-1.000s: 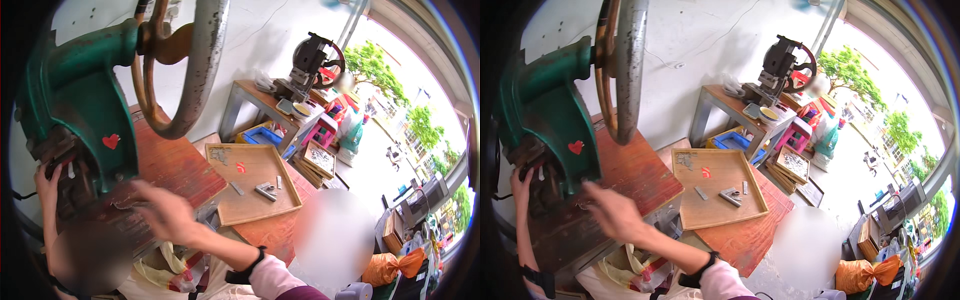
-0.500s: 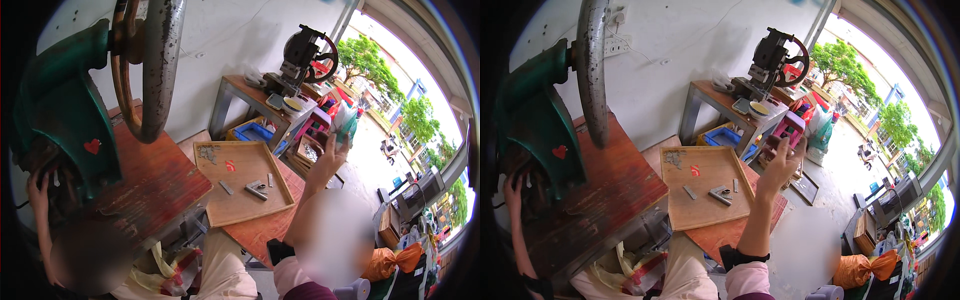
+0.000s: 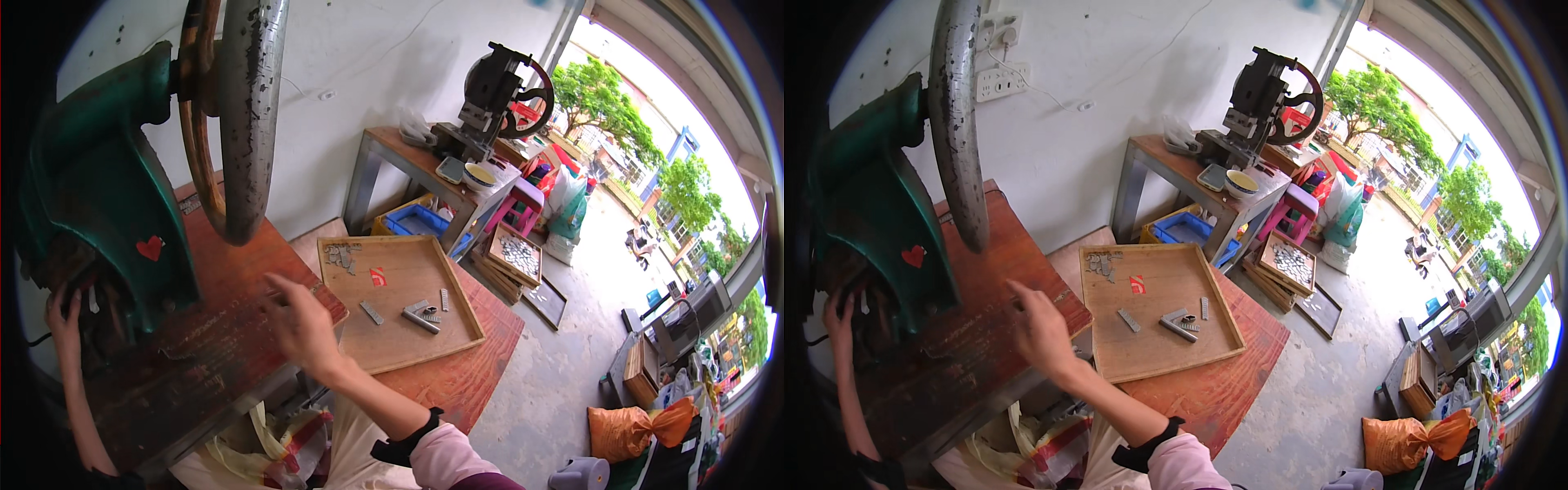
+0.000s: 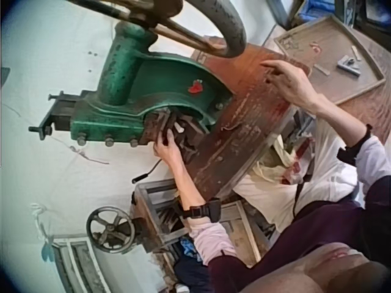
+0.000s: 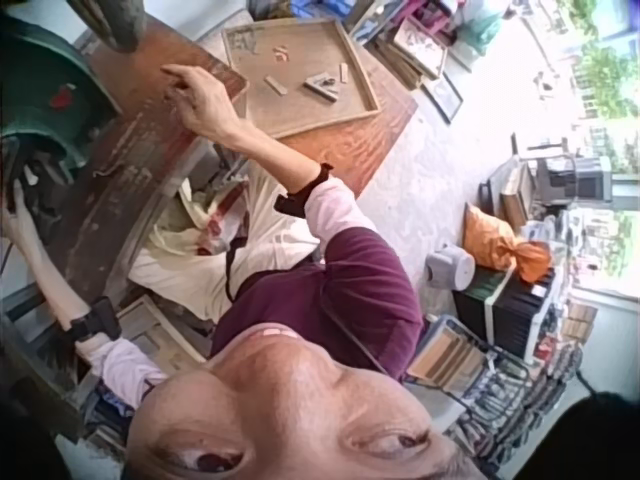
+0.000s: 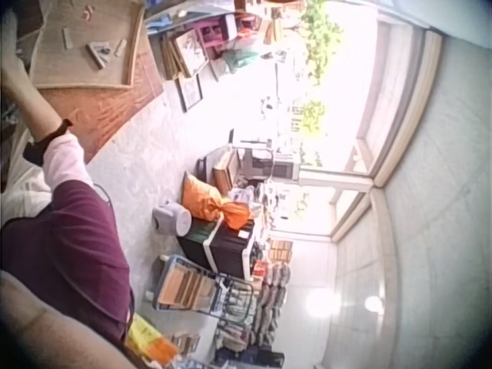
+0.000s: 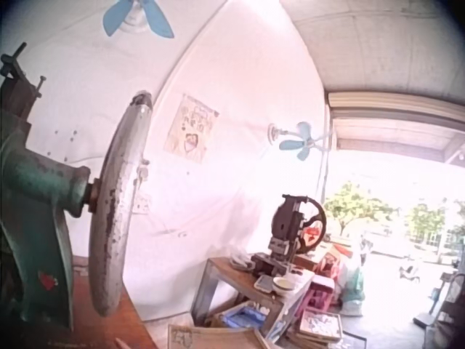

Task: Assembling small metal components using a manual press and a hand punch.

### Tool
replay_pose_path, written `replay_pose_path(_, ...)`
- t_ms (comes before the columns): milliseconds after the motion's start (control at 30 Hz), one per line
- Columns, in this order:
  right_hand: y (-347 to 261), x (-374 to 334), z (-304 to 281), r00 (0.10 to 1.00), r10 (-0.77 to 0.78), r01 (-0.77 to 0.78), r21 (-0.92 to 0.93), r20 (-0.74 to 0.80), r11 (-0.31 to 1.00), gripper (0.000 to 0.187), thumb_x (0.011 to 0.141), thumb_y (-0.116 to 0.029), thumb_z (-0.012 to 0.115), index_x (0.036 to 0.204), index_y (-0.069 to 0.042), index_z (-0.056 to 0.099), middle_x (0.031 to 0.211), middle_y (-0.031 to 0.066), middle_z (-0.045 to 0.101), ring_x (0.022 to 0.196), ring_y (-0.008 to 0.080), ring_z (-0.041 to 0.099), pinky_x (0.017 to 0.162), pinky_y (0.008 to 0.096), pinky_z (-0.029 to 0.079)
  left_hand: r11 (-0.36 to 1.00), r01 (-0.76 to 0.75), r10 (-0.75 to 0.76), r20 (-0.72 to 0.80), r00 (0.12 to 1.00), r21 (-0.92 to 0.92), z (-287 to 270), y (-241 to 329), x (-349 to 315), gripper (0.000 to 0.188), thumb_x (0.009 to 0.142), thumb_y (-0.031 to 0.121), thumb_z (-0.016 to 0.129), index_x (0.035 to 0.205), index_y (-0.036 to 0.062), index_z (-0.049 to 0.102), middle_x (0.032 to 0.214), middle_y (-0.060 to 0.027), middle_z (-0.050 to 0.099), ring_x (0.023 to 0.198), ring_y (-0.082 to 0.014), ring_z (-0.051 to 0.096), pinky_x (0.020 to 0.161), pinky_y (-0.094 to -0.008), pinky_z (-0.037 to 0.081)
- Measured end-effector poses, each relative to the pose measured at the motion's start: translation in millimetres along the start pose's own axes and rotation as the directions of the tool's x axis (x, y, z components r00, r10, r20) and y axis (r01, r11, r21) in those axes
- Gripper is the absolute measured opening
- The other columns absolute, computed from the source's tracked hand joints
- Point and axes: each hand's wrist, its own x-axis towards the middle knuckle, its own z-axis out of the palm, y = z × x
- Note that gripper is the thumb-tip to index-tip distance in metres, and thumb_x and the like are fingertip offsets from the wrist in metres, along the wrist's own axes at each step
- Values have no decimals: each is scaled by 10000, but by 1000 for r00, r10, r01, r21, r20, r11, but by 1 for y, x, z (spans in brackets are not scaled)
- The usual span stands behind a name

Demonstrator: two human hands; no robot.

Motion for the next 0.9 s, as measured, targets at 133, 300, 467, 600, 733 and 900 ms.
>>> replay_pose_path(133,4,-1,34,991,-91,99,-86,94,991,369,804,-34,591,1156,37,506,1056,200,563,1077,359,492,885,401,428,999,-33,33,-9,999,6,6,0,-1,434,904,294,562,1220,-1,530,1234,-187,486,1187,-323,440,990,-391,333)
replay_pose_path(300,16,-10,59,994,-50,69,-208,95,976,339,827,-89,602,1131,34,517,1055,188,558,1104,357,469,914,407,407,999,-20,23,-68,997,37,2,7,-5,435,896,303,571,1206,-1,537,1229,-196,484,1190,-327,427,987,-396,333)
replay_pose_path(467,9,-8,64,993,-74,92,-196,97,976,262,816,-105,622,1047,4,565,1007,190,570,1038,364,510,893,418,415,1000,1,-1,-69,998,1,-26,49,-18,392,857,290,619,1090,-24,602,1126,-208,546,1066,-357,495,952,-405,358)
replay_pose_path(600,7,-10,55,991,5,30,-251,136,968,183,826,-95,606,989,-12,596,981,177,590,1013,364,518,870,434,414,999,35,-33,-81,996,18,-31,103,-21,415,806,340,660,1075,25,635,1110,-233,563,1079,-391,499,929,-419,398)
replay_pose_path(733,0,-10,47,987,58,-22,-234,152,972,170,841,-84,583,982,7,614,994,186,611,1021,349,542,876,417,428,991,116,-111,-84,990,65,-28,104,-23,447,765,418,674,1082,103,654,1280,-214,481,1237,-426,318,1002,-550,275)
replay_pose_path(900,1,-12,56,975,104,-63,-205,195,977,153,843,-81,576,941,25,624,960,190,625,1013,344,551,875,411,433,975,221,-221,-10,975,-1,-33,99,-28,462,760,431,679,1100,119,652,1320,-188,442,1276,-388,253,981,-576,246)
